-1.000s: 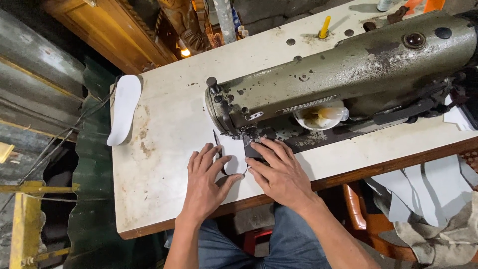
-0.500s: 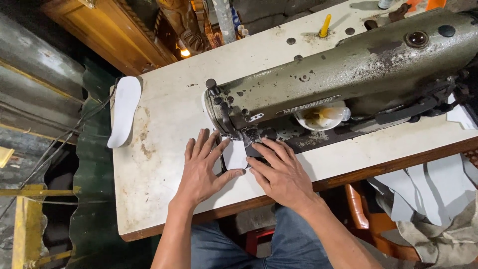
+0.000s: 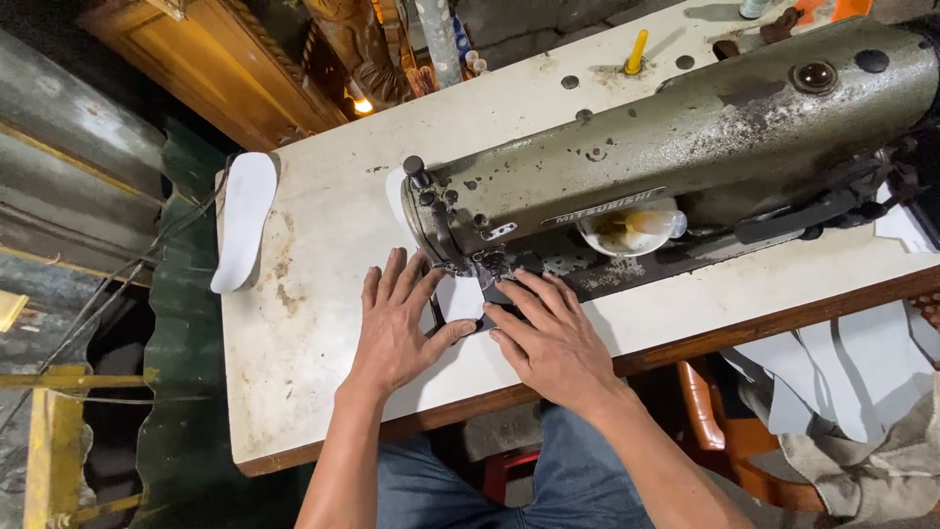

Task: The person uses a sewing machine to stitch white shoe insoles to black fabric strips. They guide the insoles under the needle, aligning the edges, and sew along the perimeter of each piece.

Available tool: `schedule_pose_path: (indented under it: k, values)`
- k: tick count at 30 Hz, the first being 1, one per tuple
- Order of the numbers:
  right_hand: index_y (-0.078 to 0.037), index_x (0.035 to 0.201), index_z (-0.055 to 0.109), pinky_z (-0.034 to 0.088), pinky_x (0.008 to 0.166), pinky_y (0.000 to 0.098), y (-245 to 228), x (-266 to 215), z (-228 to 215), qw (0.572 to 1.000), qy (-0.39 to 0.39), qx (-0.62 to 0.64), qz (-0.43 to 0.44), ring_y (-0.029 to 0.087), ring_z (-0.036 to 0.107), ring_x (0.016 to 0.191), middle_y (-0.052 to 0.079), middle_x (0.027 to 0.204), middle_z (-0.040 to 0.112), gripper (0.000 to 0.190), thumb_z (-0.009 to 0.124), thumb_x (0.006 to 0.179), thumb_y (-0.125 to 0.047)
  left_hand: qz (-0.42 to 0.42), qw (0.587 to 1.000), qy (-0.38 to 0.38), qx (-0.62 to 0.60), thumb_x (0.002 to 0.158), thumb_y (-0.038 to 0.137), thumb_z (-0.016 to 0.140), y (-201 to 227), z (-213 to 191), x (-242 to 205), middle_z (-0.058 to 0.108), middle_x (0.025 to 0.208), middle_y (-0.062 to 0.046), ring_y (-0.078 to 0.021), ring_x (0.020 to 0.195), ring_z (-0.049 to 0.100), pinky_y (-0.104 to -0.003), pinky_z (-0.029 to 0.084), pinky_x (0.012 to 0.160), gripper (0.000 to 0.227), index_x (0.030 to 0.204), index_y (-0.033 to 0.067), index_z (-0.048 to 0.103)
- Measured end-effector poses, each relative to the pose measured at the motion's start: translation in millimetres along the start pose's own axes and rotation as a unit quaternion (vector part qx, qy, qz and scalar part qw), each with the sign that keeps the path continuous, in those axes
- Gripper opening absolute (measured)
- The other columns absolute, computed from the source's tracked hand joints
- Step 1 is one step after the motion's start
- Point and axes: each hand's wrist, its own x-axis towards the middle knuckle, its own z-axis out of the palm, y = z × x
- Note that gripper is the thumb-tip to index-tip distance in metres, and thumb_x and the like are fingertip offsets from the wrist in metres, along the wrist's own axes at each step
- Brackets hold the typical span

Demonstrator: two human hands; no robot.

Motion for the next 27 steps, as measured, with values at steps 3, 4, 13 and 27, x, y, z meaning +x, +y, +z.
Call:
schedule_pose_path:
  k: [3,4,13,27]
  values:
    - [-0.017,0.116,0.075,0.035,0.117,0.0528,-0.2,0.8,0.2,1.0,0.002,0.0,-0.001,0.032,0.049,0.14,0.012,0.131,0.066,0.028,0.056,0.104,-0.033,0.007,1.0,0.004,0.001,0.078,0.086,0.058,-2.9,-0.1,5.2,0.043,0.161,-0.007,-0.0317,0.157,0.022,-0.056,0.01,0.128,0.091,0.146,0.0248,0.056]
    - [-0.017,0.118,0.075,0.034,0.118,0.053,0.6,0.2,1.2,1.0,-0.007,0.0,0.002,0.032,0.048,0.141,0.011,0.133,0.065,0.029,0.056,0.104,-0.034,0.007,1.0,-0.001,0.007,0.078,0.086,0.057,-5.6,2.2,7.2,0.042,0.162,-0.007,-0.0312,0.157,0.021,-0.055,0.01,0.129,0.091,0.147,0.026,0.055]
    - [-0.017,0.125,0.072,0.028,0.121,0.0556,-0.1,1.8,-2.9,0.998,-0.053,0.017,0.02,0.032,0.043,0.145,0.013,0.138,0.061,0.035,0.055,0.103,-0.037,0.005,0.999,-0.025,0.028,0.08,0.088,0.05,-8.1,-0.8,14.7,0.038,0.164,-0.007,-0.0313,0.159,0.018,-0.054,0.008,0.129,0.085,0.138,0.027,0.062]
    - [-0.013,0.137,0.064,0.017,0.124,0.0571,-7.0,10.3,-13.5,0.991,-0.12,0.028,0.042,0.036,0.033,0.15,0.019,0.144,0.054,0.054,0.047,0.104,-0.053,-0.01,0.999,-0.034,0.03,0.083,0.086,0.047,-1.2,-8.9,21.1,0.028,0.169,-0.004,-0.0294,0.159,0.016,-0.055,0.009,0.129,0.079,0.133,0.0271,0.064]
